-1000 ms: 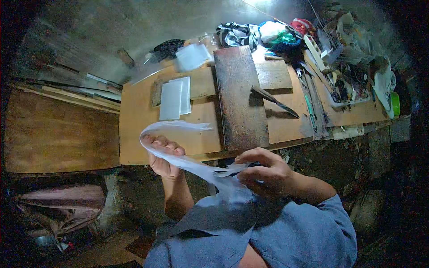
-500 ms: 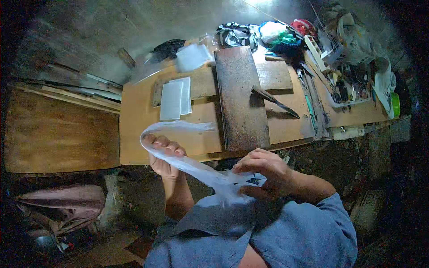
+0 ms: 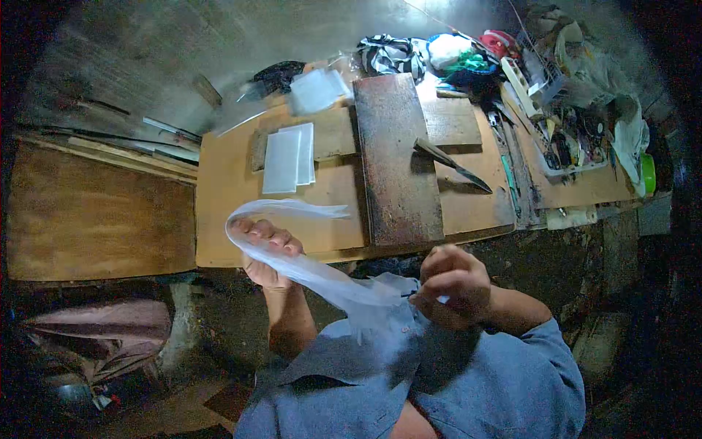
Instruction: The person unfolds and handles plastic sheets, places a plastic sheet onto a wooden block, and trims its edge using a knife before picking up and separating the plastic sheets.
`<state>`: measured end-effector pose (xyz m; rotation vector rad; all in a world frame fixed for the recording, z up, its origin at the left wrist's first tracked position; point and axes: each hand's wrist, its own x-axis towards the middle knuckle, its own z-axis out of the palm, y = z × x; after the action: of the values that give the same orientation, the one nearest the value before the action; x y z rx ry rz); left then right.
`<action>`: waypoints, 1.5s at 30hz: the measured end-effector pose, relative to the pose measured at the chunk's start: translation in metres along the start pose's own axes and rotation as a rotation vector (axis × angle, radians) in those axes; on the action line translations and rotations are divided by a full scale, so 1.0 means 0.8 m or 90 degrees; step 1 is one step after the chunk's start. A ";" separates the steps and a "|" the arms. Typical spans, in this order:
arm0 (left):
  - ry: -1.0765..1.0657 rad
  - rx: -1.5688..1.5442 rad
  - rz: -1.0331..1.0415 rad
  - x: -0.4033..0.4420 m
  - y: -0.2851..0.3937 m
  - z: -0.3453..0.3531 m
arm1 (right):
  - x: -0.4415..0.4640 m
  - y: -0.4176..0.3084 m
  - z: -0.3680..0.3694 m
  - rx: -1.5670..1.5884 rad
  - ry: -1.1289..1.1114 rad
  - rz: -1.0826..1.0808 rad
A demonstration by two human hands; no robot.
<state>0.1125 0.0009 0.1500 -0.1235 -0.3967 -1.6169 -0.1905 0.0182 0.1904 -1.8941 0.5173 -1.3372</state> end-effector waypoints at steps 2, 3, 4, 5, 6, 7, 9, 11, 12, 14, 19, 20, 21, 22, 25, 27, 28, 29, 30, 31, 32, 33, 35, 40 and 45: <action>-0.040 -0.036 -0.008 0.005 -0.003 0.000 | -0.004 0.000 0.000 -0.036 -0.069 -0.018; -0.040 -0.036 -0.009 0.003 -0.001 -0.002 | -0.001 0.001 0.004 -0.076 -0.073 -0.030; -0.023 -0.038 -0.005 0.000 0.001 -0.005 | 0.001 -0.001 0.006 -0.076 -0.073 -0.030; -0.005 -0.039 -0.001 -0.002 0.003 -0.007 | 0.003 -0.005 0.007 -0.071 -0.064 0.015; -0.006 -0.039 -0.001 0.000 0.000 -0.003 | 0.005 -0.007 0.007 -0.064 -0.056 0.060; -0.018 -0.036 -0.001 0.003 -0.003 0.002 | 0.006 -0.007 0.008 -0.064 -0.056 0.060; -0.028 -0.032 -0.001 0.005 -0.005 0.005 | 0.007 -0.007 0.008 -0.050 -0.067 0.077; -0.020 -0.035 -0.012 0.004 -0.003 0.003 | 0.011 -0.012 0.006 -0.036 -0.085 0.100; -0.020 -0.035 -0.012 0.002 -0.004 0.003 | 0.012 -0.014 0.006 -0.023 -0.102 0.121; -0.012 -0.021 0.011 -0.001 -0.007 0.003 | 0.008 -0.009 0.007 -0.014 -0.105 0.110; -0.045 -0.030 -0.007 0.005 -0.012 0.008 | 0.015 -0.008 0.014 0.010 -0.088 0.074; -0.047 -0.033 -0.005 0.004 -0.013 0.008 | 0.015 -0.011 0.013 0.024 -0.103 0.103; -0.047 -0.033 -0.005 0.004 -0.014 0.008 | 0.016 -0.012 0.013 0.039 -0.119 0.133; -0.046 -0.028 -0.004 0.004 -0.014 0.008 | 0.016 -0.010 0.014 0.040 -0.119 0.133; -0.039 -0.025 -0.003 0.003 -0.014 0.006 | 0.019 -0.005 0.013 0.016 -0.137 0.078; -0.030 -0.028 -0.002 0.000 -0.014 0.005 | 0.022 -0.004 0.012 0.006 -0.171 0.043; -0.021 -0.033 -0.003 -0.001 -0.014 0.004 | 0.023 -0.003 0.012 0.006 -0.171 0.042; -0.011 -0.039 -0.005 -0.001 -0.013 0.004 | 0.025 -0.003 0.011 0.024 -0.172 0.042; -0.011 -0.039 -0.005 0.000 -0.014 0.004 | 0.026 -0.002 0.011 0.042 -0.173 0.041; -0.021 -0.034 -0.003 0.001 -0.014 0.005 | 0.025 -0.001 0.012 0.041 -0.173 0.041; -0.030 -0.029 0.000 0.002 -0.014 0.006 | 0.024 0.002 0.015 0.046 -0.158 0.047; -0.031 -0.029 0.000 0.002 -0.013 0.004 | 0.023 0.004 0.016 0.051 -0.143 0.052; -0.010 -0.039 -0.007 -0.002 -0.009 -0.002 | 0.020 0.004 0.014 0.038 -0.156 0.068; -0.014 -0.042 -0.011 0.001 -0.006 -0.008 | 0.016 0.005 0.012 0.000 -0.145 0.077; 0.036 -0.059 -0.009 0.005 -0.005 -0.017 | 0.010 0.010 0.006 -0.002 -0.094 0.136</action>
<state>0.1104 -0.0070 0.1374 -0.1452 -0.2807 -1.6500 -0.1820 0.0091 0.1883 -1.8655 0.6277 -1.0498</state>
